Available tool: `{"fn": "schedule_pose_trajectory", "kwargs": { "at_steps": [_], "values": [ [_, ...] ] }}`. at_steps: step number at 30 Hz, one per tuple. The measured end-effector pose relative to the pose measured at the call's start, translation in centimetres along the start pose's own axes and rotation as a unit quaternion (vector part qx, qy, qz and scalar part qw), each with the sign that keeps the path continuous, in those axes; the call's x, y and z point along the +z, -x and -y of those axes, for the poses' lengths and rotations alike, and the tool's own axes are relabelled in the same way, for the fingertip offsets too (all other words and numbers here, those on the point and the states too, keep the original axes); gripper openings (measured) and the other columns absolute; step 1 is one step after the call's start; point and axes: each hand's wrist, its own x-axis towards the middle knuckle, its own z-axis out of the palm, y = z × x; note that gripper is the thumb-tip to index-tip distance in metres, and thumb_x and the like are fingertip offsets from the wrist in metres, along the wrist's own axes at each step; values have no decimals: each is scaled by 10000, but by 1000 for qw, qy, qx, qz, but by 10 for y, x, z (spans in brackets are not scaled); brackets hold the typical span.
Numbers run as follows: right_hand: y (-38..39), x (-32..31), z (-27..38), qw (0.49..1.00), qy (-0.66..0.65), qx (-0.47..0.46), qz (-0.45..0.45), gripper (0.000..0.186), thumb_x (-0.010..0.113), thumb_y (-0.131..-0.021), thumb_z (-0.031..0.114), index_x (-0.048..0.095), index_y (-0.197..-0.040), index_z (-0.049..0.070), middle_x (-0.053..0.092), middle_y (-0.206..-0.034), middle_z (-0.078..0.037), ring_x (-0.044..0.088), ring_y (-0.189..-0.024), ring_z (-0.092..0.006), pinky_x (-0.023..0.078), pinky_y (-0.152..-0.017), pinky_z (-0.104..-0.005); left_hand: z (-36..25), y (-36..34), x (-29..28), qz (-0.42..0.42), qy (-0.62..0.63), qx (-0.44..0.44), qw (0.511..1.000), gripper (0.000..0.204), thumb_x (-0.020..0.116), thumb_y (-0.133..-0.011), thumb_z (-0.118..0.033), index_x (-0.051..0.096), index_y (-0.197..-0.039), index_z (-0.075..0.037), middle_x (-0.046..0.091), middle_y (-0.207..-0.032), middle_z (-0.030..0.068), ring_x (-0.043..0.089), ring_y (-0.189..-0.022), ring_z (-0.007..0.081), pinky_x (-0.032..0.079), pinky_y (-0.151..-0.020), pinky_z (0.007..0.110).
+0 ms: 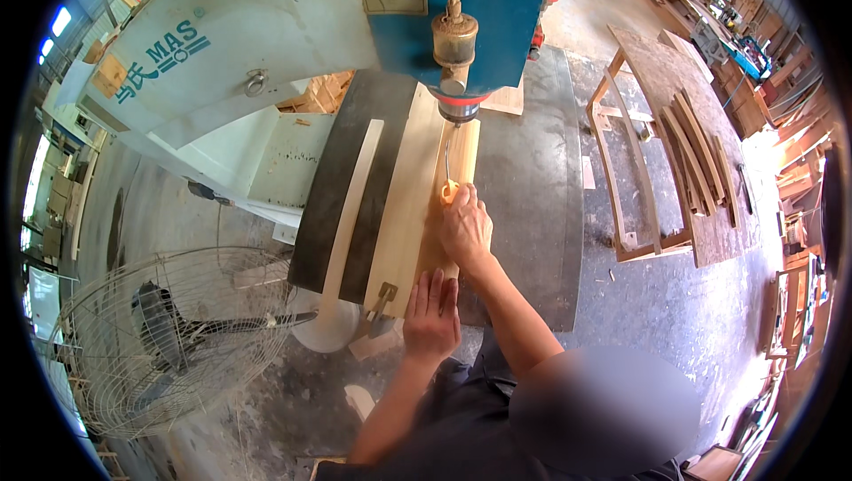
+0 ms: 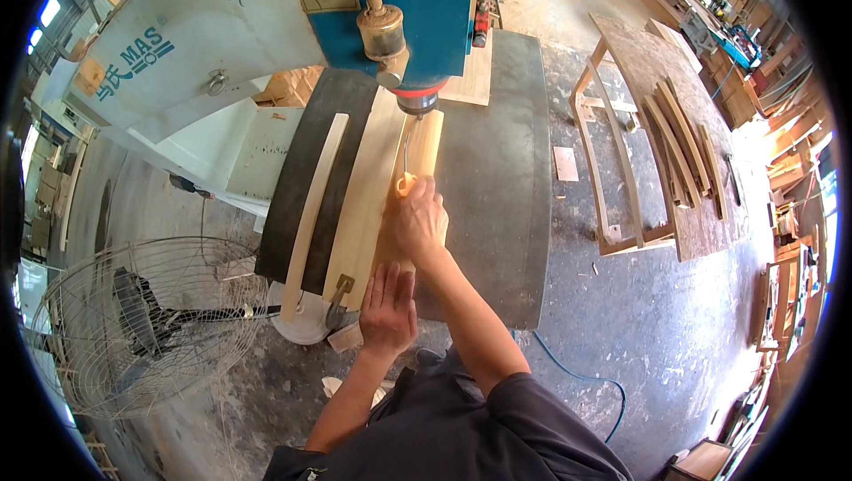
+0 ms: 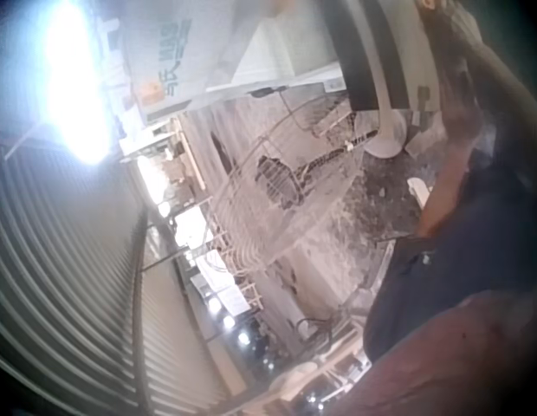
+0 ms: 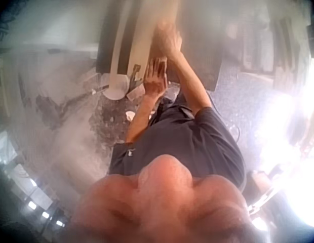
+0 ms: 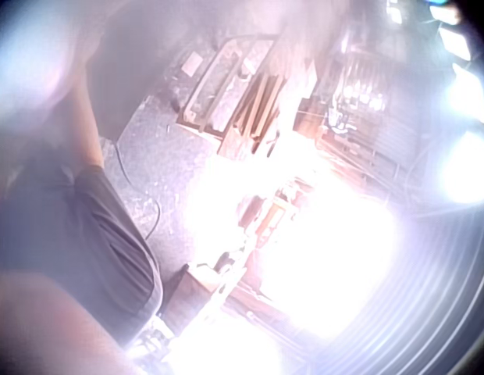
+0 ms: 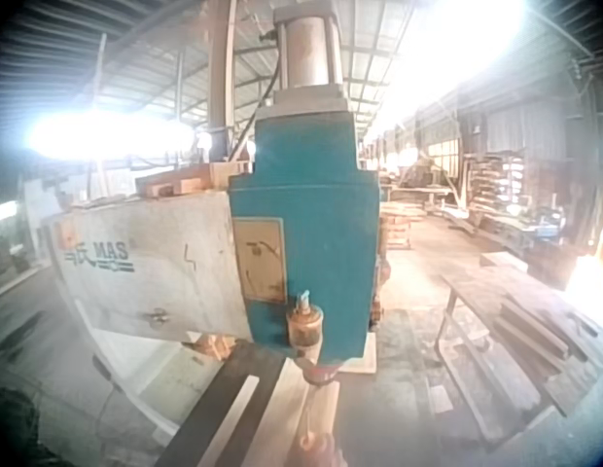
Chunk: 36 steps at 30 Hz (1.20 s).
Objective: The person operates a vertical spindle router to shape the edges of wooden planks. They feed the wood through the machine, flip it to process the opposite side, and use a small orange push stick to guide the material safely past the cutter. The person repeats this process for multiple pieces of wood in a workshop environment.
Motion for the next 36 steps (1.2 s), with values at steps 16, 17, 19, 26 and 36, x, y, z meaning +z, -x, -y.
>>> {"fn": "schedule_pose_trajectory", "kwargs": {
  "at_steps": [16,17,19,26,36],
  "values": [
    [-9,-8,2,1000,4,7,28,380,608,-920,82,486,-1233,-94,562,-1393,-316,672,-1073,-466,581,-880,-509,2,-7,3,3,-4,4,1000,517,501,-999,-227,569,-1486,-71,500,-1568,233,471,-1449,451,352,-1229,544],
    [-10,-8,1,999,3,8,30,377,606,-921,83,487,-1232,-94,564,-1392,-316,672,-1072,-466,581,-881,-509,2,-7,4,4,-6,3,1000,518,499,-1000,-231,567,-1489,-72,498,-1571,232,468,-1451,450,350,-1231,543],
    [-10,-10,1,999,2,8,36,373,601,-923,84,490,-1230,-94,569,-1388,-317,674,-1069,-465,580,-882,-510,3,-8,5,7,-8,3,1000,522,493,-1003,-238,563,-1493,-74,493,-1576,230,463,-1457,447,346,-1234,540],
    [-13,-1,-2,1000,7,3,0,362,617,-915,38,499,-1240,-68,548,-1273,-237,664,-1008,-433,584,-832,-513,3,-12,7,11,-13,2,1000,529,482,-1000,-246,560,-1496,-77,490,-1580,230,463,-1458,450,344,-1236,541],
    [-21,-6,-4,999,0,14,36,391,594,-925,73,485,-1255,-107,565,-1400,-330,671,-1090,-467,578,-901,-503,2,-19,9,0,-25,-1,1000,518,497,-993,-223,564,-1486,-79,530,-1545,227,490,-1437,443,358,-1223,540]
  ]
}}
